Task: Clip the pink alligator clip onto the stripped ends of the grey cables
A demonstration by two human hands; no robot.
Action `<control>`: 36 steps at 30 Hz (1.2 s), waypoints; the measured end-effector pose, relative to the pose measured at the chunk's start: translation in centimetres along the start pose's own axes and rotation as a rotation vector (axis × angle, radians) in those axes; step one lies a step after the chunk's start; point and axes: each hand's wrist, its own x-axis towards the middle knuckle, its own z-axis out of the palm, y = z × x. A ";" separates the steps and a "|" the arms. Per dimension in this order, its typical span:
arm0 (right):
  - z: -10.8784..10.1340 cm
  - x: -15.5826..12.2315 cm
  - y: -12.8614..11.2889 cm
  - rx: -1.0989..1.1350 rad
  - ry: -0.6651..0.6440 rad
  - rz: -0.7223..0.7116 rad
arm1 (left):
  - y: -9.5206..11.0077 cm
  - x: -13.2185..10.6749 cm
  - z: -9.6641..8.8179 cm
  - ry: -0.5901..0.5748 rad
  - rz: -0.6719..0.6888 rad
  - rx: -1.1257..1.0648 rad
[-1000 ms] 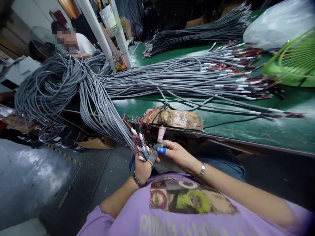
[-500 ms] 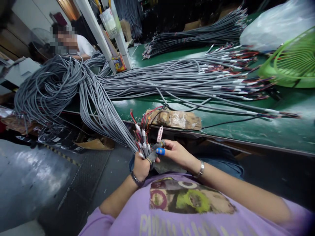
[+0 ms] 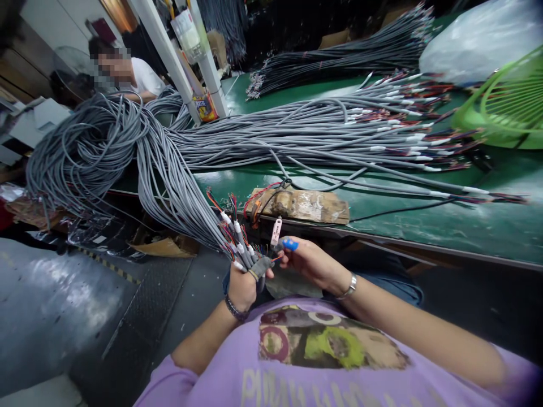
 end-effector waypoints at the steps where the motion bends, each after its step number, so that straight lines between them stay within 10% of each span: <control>1: -0.3 0.3 -0.2 0.064 0.011 0.031 | 0.3 0.1 0.1 -0.004 -0.006 -0.031; 7: 0.0 1.9 -1.2 0.114 -0.132 0.079 | 1.7 0.6 1.0 -0.024 -0.059 -0.112; 14: 0.7 2.1 -0.8 -0.303 0.164 -0.352 | 2.2 0.7 1.0 -0.020 -0.072 -0.116; 21: 1.5 2.6 -0.8 0.178 -0.011 -0.042 | 1.8 0.9 1.4 -0.057 -0.078 -0.138; 36: 1.8 2.7 -0.4 0.315 -0.010 -0.006 | 0.6 1.0 1.3 -0.034 -0.064 -0.133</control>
